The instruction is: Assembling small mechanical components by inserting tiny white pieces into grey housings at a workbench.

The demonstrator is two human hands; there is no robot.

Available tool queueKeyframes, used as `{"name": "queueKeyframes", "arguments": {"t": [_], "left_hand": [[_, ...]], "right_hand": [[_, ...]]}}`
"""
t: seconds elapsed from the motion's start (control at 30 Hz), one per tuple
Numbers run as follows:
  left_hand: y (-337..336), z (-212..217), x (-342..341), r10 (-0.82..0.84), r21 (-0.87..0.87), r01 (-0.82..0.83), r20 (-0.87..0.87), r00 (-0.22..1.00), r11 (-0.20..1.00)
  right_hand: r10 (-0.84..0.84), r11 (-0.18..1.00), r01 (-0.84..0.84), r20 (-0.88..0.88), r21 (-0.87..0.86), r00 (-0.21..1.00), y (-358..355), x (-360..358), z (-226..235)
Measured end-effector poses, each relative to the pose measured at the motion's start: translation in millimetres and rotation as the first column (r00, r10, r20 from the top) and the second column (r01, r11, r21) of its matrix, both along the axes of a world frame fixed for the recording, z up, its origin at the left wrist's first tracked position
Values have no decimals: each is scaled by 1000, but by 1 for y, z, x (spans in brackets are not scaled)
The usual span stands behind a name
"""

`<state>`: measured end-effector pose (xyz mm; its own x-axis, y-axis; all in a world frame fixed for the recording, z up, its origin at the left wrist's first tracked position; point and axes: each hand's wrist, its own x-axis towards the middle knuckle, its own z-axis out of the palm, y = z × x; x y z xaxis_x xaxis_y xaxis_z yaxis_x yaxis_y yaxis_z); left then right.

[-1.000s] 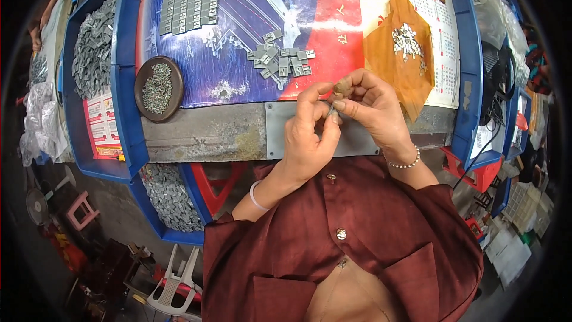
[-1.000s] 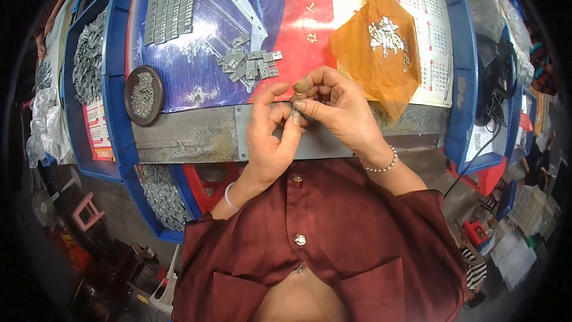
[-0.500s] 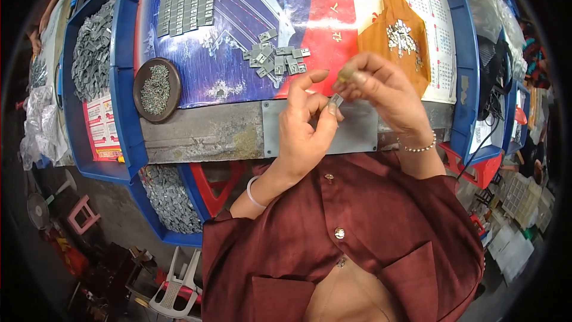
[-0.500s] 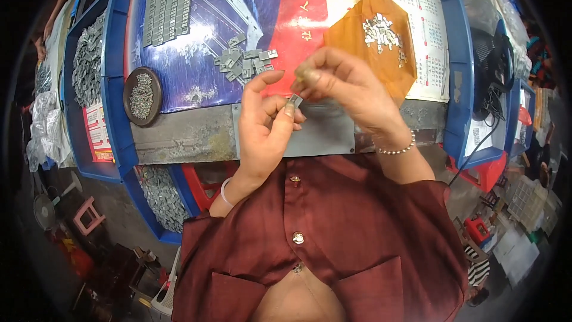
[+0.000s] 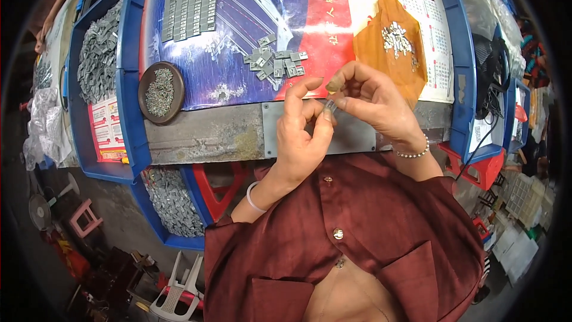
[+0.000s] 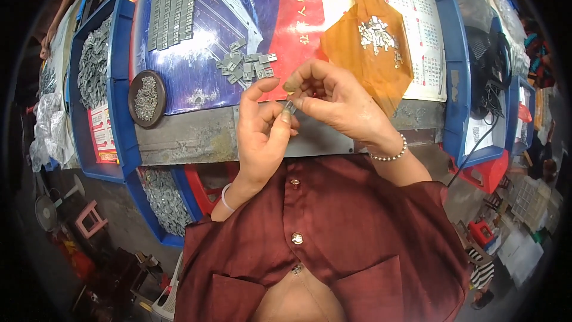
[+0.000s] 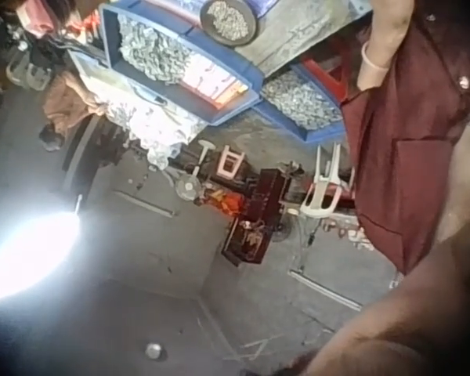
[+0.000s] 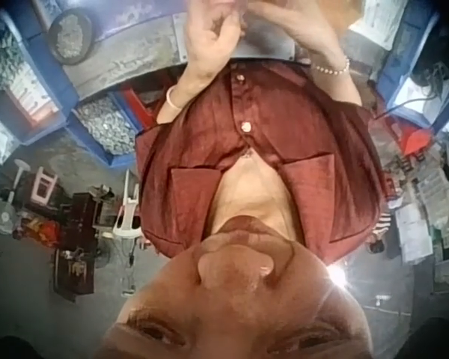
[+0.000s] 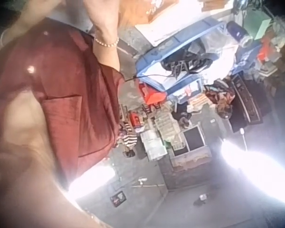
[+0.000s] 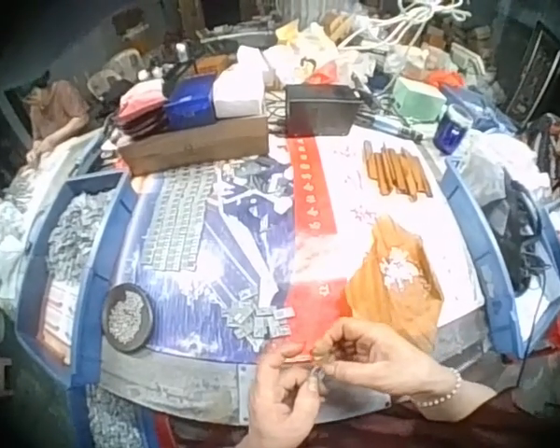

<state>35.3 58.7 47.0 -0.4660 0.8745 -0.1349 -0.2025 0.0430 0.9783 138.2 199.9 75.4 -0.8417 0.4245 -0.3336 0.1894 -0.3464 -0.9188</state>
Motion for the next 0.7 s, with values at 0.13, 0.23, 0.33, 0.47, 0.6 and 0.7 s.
{"name": "queueKeyframes", "arguments": {"t": [0.13, 0.23, 0.33, 0.47, 0.6, 0.7], "left_hand": [[-4, -1, 2, 5, 0, -5, -13, 1000, 1000], [-5, -1, 3, 8, 11, -7, -30, 1000, 1000], [-4, -5, 7, 41, 40, -39, -69, 997, 998], [-4, -9, 10, 86, 95, -77, -87, 993, 992], [-7, -9, 10, 89, 90, -83, -60, 994, 992], [-10, -4, 7, 16, 29, -15, -26, 1000, 999]], "right_hand": [[17, 999, -16, 6, -40, 1000, -3, 0, -2], [3, 998, -4, -11, -60, 1000, -7, 0, -4], [-38, 996, 36, -23, -82, 999, -12, 0, -4], [-109, 989, 105, -31, -107, 994, -16, -2, -8], [-113, 977, 105, -32, -183, 993, -20, -4, -4], [-132, 970, 121, -39, -210, 990, -22, -4, -5]]}}
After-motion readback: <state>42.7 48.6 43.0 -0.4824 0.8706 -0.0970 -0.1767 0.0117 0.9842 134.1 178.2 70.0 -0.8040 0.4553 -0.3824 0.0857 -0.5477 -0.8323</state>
